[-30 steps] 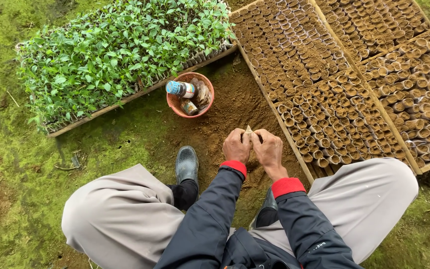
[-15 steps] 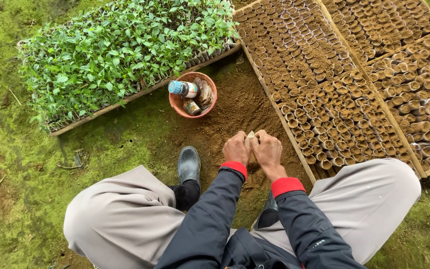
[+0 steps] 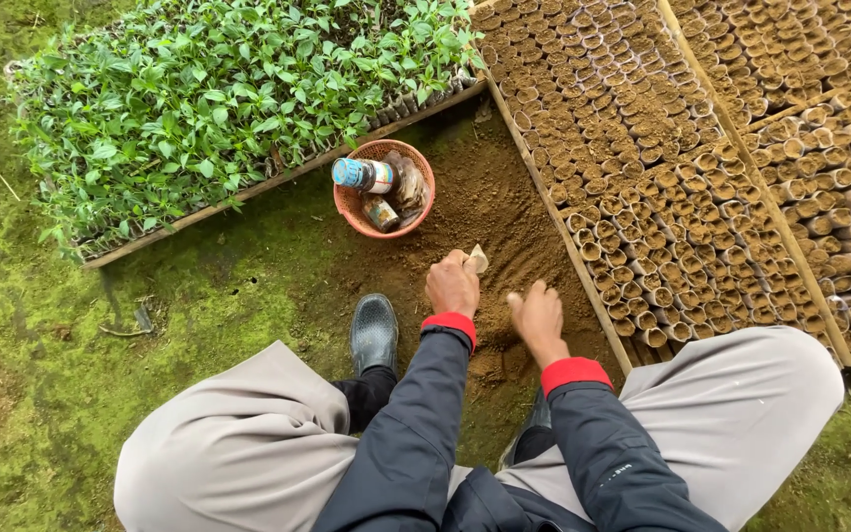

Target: Filling small biodegradable tubes with soil and arranging them in a tray for planting seedlings.

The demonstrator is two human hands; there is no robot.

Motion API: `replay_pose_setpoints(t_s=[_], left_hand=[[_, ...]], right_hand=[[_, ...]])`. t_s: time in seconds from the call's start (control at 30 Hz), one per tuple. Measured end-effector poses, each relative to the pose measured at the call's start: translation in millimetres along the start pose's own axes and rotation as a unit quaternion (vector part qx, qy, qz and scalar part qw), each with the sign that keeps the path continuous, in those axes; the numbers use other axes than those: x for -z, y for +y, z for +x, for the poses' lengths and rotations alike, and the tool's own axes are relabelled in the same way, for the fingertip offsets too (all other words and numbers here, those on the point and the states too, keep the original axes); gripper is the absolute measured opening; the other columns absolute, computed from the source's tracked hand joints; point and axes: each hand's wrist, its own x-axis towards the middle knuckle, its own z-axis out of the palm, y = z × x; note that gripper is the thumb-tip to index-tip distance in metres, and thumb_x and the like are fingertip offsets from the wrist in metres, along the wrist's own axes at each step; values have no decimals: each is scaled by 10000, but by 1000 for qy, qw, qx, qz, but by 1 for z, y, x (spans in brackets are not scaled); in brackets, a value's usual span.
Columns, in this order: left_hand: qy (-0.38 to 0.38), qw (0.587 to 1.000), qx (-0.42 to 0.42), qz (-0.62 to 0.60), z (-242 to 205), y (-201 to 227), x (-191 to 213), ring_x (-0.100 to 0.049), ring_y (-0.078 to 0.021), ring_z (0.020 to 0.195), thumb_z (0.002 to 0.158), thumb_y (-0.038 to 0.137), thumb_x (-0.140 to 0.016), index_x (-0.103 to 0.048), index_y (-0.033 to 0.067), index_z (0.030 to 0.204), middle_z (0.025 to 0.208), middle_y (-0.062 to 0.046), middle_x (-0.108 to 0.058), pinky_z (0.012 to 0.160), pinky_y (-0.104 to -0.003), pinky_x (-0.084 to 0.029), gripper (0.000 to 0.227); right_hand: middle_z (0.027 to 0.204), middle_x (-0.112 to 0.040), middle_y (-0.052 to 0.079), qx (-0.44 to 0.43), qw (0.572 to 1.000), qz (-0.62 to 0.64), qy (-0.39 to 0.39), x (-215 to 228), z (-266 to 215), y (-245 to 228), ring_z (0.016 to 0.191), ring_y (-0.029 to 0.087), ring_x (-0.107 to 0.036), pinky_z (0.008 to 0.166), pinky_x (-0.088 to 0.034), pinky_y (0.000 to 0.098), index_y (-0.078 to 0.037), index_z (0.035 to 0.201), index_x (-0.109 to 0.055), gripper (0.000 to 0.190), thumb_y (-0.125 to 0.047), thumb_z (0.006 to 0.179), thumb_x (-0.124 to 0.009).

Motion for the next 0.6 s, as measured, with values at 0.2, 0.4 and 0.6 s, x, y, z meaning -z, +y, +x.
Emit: replay_pose_setpoints(t_s=[0.2,0.4,0.6], left_hand=[[-13,1000,18,-18,3,5,4,-749,-446,901,954,274,-654,-739,104,923,868,-237,-751,782,-549,-600,192],[-17,999,34,-11,8,6,4,-746,-446,923,951,252,-640,-733,104,931,880,-239,-749,796,-550,-599,176],[-38,998,38,13,11,9,4,-756,-407,928,956,233,-645,-707,110,907,911,-222,-757,803,-502,-605,146]], right_hand=[[1323,-523,399,120,969,-217,2,-55,-27,-16,1168,510,-625,915,-611,510,102,1460,-464,901,-453,841,-814],[888,-669,189,132,989,-70,-10,-83,20,15,814,420,-741,683,-639,501,-5,933,-723,118,-90,861,-686],[712,-703,128,-13,875,484,-30,24,4,-43,536,145,-638,453,-550,261,-36,936,-776,118,-38,818,-763]])
